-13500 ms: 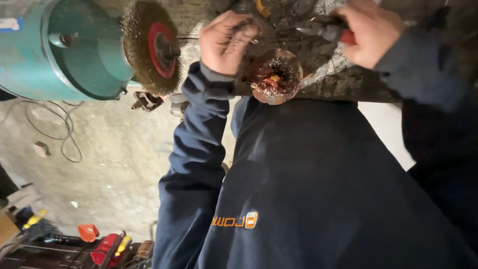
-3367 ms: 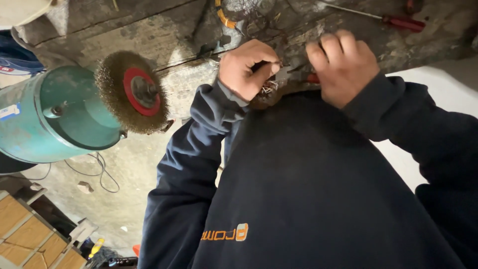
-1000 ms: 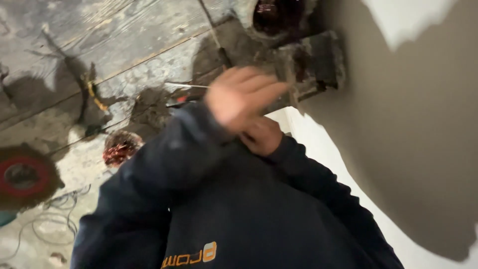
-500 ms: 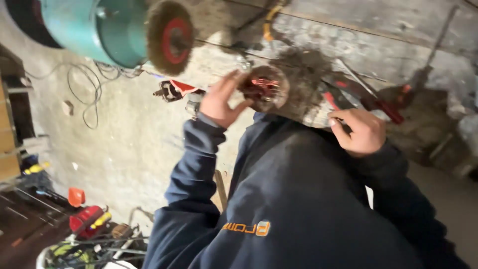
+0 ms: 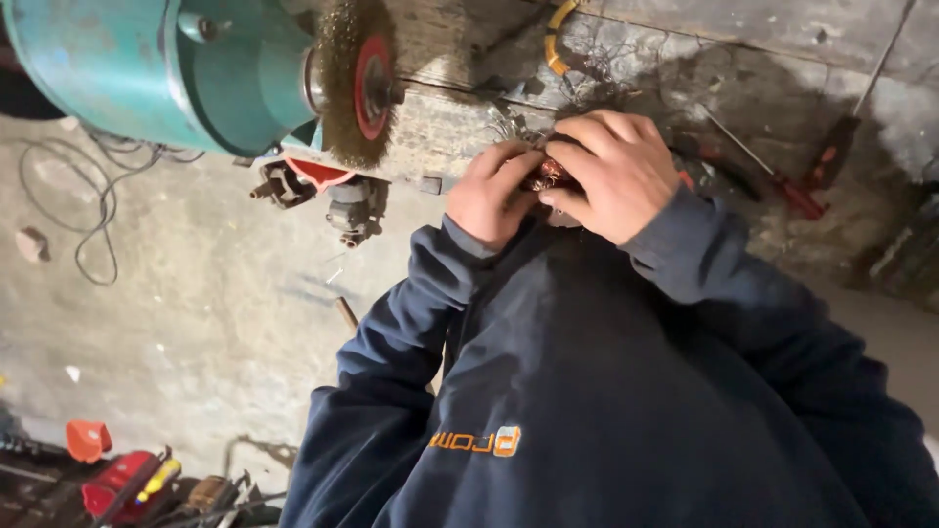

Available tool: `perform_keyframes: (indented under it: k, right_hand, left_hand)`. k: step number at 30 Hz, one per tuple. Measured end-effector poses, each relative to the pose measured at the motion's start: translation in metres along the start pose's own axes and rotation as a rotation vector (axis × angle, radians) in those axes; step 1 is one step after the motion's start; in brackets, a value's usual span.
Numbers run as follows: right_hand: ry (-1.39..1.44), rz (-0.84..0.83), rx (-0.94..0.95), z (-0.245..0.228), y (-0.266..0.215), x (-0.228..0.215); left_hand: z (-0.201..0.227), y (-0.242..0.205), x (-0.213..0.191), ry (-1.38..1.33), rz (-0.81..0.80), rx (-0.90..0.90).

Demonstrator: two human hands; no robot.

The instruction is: The person dismantles an old electric motor armature on a workbench, hammering the component and pulling copper wire windings out by hand and with pliers, gathering the removed copper wire on the bench.

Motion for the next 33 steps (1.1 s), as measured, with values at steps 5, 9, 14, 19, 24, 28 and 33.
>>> perform_keyframes:
  k: [5,9,14,19,24,28,33]
  right_hand:
    - [0.087,-0.125,-0.023,-0.006,0.002,0.012]
    - [0.041,-0.151,-0.037,-0.007,0.002,0.006]
    - [-0.042,-0.12,-0.125,-0.005,-0.013,0.015]
    - [-0.102,-0.063,-0.219,-0.01,-0.004,0.008]
    - [-0.115,0.083,-0.329,-0.006,-0.02,0.004]
    - [0.045,0.181,-0.243,0.016,-0.05,0.001]
    - [0.312,0.208,-0.107,0.039,-0.085,0.026]
  left_hand:
    - [0.014,0.005,-0.012,0.164,0.018,0.279]
    - [0.032,0.011,-0.023,0.219,0.01,0.414]
    - [0.069,0.006,-0.019,0.306,-0.058,0.748]
    - [0.091,0.005,-0.02,0.24,-0.146,0.732]
    - [0.068,0.0,-0.03,-0.091,-0.225,0.596]
    - [0.03,0.012,-0.022,-0.294,-0.038,0.22]
    - [-0.006,0.027,0.013,-0.397,-0.148,0.116]
Point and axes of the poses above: each hand's wrist, its own y-axis towards the middle knuckle, its own x-axis out of the palm, z = x × y, the point moved 6 cm from there along y, towards the middle knuckle, and after that the axes turned 10 degrees about -y, right-handed, at the moved point
